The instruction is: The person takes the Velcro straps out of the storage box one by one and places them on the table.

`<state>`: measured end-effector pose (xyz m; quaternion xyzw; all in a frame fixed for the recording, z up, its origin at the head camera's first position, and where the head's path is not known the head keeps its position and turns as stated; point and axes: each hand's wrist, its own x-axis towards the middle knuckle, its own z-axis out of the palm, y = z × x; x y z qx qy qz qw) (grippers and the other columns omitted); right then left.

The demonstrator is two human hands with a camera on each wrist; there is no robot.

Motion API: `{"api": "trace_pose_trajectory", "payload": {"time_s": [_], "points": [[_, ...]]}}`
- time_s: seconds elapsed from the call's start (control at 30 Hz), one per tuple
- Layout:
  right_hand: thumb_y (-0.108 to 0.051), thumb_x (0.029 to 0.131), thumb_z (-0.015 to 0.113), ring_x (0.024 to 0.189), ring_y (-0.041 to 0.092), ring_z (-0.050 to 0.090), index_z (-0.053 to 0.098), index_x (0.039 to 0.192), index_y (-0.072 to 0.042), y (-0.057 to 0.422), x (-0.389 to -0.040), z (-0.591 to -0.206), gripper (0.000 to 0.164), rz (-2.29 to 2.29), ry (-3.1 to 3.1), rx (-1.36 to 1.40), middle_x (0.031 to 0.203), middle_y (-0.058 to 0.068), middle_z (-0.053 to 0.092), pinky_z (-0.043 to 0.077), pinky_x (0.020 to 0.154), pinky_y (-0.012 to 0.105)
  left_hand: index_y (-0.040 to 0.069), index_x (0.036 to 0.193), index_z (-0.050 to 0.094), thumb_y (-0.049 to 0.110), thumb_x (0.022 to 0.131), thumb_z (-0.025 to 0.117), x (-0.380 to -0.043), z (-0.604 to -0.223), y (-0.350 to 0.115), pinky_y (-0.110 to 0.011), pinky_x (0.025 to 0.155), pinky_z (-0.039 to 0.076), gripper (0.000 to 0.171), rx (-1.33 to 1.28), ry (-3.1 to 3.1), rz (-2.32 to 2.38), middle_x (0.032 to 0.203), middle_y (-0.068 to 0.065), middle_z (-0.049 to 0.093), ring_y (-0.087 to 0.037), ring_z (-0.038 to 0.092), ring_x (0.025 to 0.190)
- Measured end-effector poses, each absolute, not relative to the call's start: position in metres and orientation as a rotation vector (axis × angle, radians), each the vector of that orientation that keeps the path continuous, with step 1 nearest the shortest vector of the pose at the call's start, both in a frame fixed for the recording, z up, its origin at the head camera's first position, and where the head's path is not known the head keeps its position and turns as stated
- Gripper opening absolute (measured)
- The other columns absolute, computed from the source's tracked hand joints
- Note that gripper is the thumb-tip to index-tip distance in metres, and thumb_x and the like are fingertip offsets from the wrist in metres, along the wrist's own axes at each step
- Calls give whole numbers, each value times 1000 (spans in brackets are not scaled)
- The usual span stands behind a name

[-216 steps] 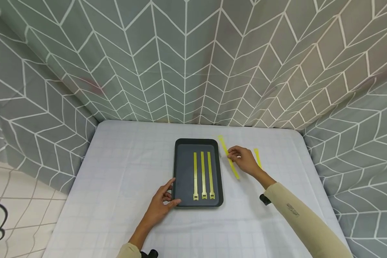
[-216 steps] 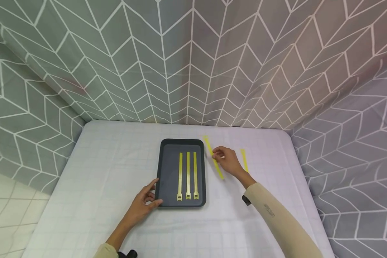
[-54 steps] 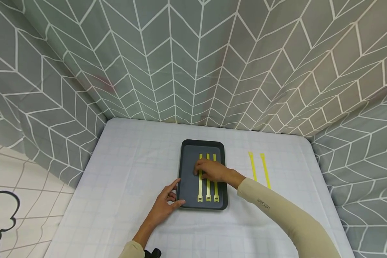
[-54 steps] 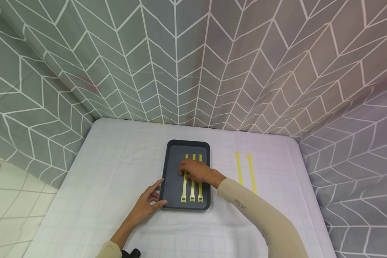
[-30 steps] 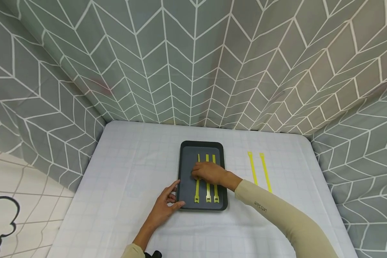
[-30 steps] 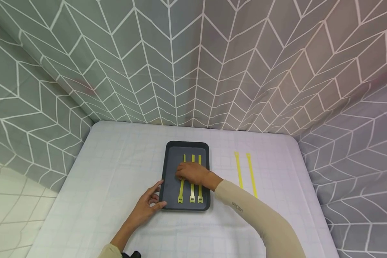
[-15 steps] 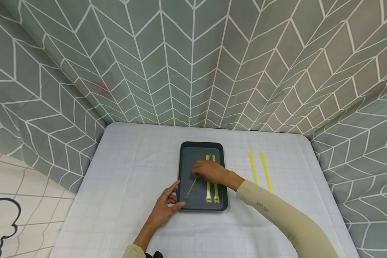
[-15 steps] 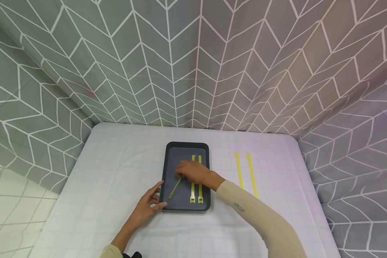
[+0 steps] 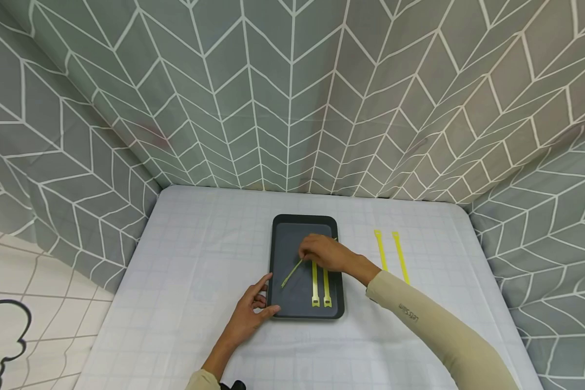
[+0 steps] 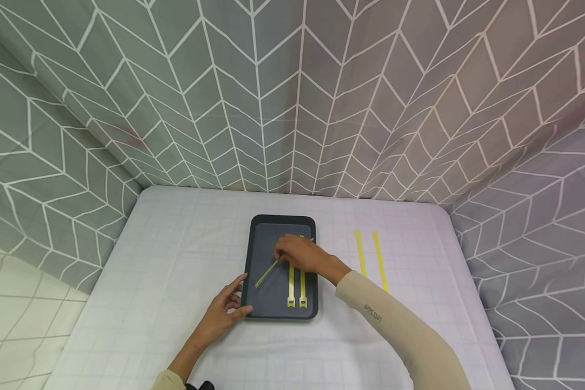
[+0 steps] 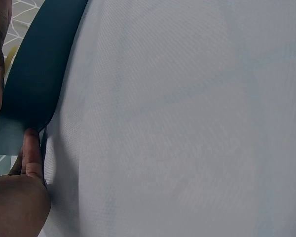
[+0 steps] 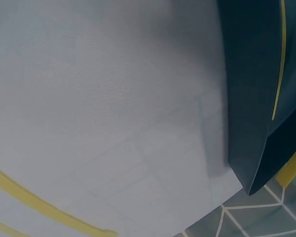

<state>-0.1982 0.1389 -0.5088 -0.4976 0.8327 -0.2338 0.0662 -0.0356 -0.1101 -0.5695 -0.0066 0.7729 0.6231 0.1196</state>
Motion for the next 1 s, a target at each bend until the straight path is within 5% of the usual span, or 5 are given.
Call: {"api": "trace_pose_trajectory", "payload": {"time_s": [0.53,1.0], "points": [[-1,89,72,83,14,66,70,103,-4,171,-202,-507,15,-1129,2599,-1146,95,5,70,55,75,28,30,153,42,18,84,81,-35,-567,-109,-28,87,47,80,-34,2256,1821,130,-9,51,-18,47,96],[-14,96,68,94,27,70,69,107,-3,209,-190,-507,15,-1404,2530,-410,102,15,71,56,79,36,28,154,41,18,85,81,-33,-570,-109,-27,87,47,79,-5,2264,1824,130,-10,51,-18,47,96]]}}
